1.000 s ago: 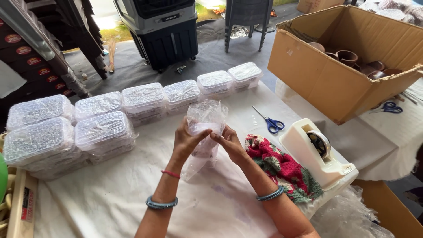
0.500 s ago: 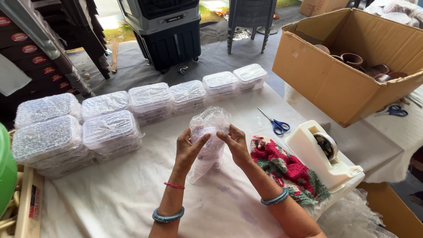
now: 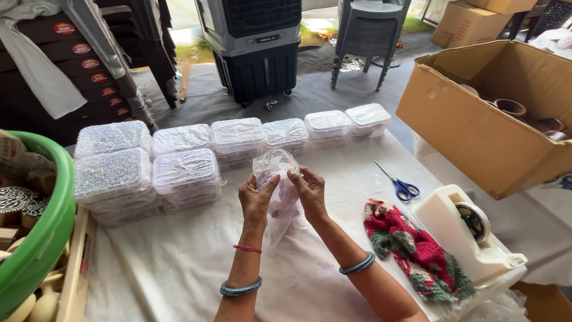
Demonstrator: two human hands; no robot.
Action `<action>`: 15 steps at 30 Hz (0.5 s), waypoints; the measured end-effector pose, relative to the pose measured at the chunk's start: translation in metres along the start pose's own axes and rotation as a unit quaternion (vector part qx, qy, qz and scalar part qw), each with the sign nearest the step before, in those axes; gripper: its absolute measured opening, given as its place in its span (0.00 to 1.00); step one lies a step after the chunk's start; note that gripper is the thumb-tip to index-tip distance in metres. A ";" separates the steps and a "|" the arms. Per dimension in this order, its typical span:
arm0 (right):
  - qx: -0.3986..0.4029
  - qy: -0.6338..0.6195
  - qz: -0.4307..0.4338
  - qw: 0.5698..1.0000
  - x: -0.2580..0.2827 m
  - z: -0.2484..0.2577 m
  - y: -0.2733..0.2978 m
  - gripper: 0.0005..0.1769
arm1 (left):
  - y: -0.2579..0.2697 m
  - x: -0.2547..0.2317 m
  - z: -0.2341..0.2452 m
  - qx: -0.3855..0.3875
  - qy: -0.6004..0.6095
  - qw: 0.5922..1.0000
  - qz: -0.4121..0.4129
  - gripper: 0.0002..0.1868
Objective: The person wraps a small plastic container with bubble wrap and secures it with clear packing tape. They then place the wrapped container on a stack of similar items on the table.
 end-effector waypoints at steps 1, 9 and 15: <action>0.009 0.004 -0.004 1.000 -0.001 -0.004 0.000 0.17 | -0.002 0.007 0.002 -0.001 0.013 1.000 0.005 0.19; 0.011 -0.032 -0.012 0.999 0.002 0.015 0.005 0.19 | -0.004 0.017 0.004 -0.015 -0.003 1.000 -0.006 0.17; 0.044 0.063 0.061 0.995 0.016 0.013 0.004 0.13 | -0.001 0.012 0.003 0.000 -0.052 0.999 -0.002 0.17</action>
Point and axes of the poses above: each hand's wrist, its own y-axis away from the middle knuckle, its own z-axis out of the back of the hand, x = y × z, the point moved 7 cm from there along -y, towards the middle knuckle, and after that the axes turned 12 degrees about -y, right-handed, at the moved point
